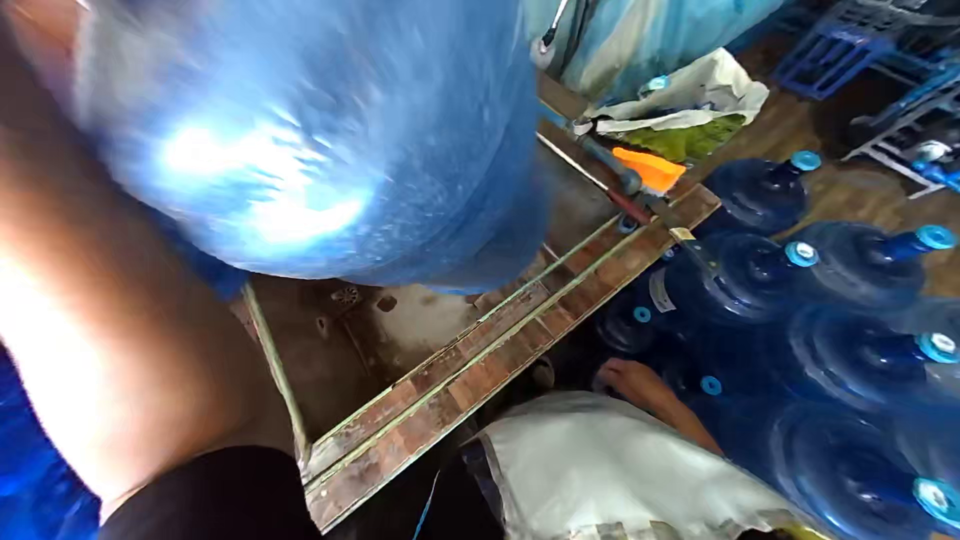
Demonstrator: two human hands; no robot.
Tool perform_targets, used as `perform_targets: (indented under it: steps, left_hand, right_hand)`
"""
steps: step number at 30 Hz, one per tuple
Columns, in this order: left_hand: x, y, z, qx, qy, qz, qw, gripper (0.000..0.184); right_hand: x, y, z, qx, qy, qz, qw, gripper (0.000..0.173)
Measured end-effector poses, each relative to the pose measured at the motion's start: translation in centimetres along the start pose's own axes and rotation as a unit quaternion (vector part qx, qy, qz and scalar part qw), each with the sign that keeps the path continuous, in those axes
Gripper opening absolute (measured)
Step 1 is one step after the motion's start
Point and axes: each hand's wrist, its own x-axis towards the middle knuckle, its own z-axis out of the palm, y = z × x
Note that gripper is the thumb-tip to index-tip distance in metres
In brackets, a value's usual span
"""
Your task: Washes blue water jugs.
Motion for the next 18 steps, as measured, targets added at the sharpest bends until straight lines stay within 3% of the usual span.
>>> perform_targets:
  steps: [1, 2, 4, 5, 7, 14, 16, 18]
  left_hand:
    - [-0.7, 1.6, 0.3, -0.019, 0.047, 0.046, 0.998, 0.022]
    - [-2.0, 4.0, 0.8, -0.039, 0.064, 0.062, 0.995, 0.021]
    - [-4.4, 8.5, 4.3, -0.065, 0.145, 0.07, 0.985, 0.021]
    - [-4.9, 8.8, 6.3, -0.117, 0.146, 0.094, 0.978, 0.032]
    - [-5.6, 7.1, 10.8, -0.114, 0.083, 0.098, 0.985, 0.058]
    - [-7.5, -0.2, 24.1, -0.047, -0.118, -0.081, 0.989, 0.056]
    - [-7.9, -0.1, 25.7, -0.057, -0.143, -0.117, 0.981, 0.055]
    - [-8.3, 3.0, 24.3, -0.071, -0.179, -0.167, 0.967, 0.053]
  right_hand:
    - [-0.4, -0.8, -0.7, 0.003, 0.002, -0.019, 1.0, 0.038]
    - [-0.7, -1.7, -1.6, 0.009, -0.001, -0.034, 0.999, 0.038]
    - [-0.9, -3.7, -3.3, 0.019, -0.004, -0.071, 0.997, 0.038]
    - [-0.8, -4.4, -4.0, 0.024, -0.001, -0.096, 0.995, 0.037]
    - [-0.6, -5.7, -5.3, 0.035, 0.004, -0.148, 0.988, 0.035]
    - [1.7, -6.4, -10.2, 0.104, 0.073, -0.272, 0.954, 0.03]
    - [2.9, -6.9, -11.7, 0.104, 0.098, -0.287, 0.947, 0.029]
    - [4.2, -8.2, -13.0, 0.096, 0.114, -0.308, 0.939, 0.029]
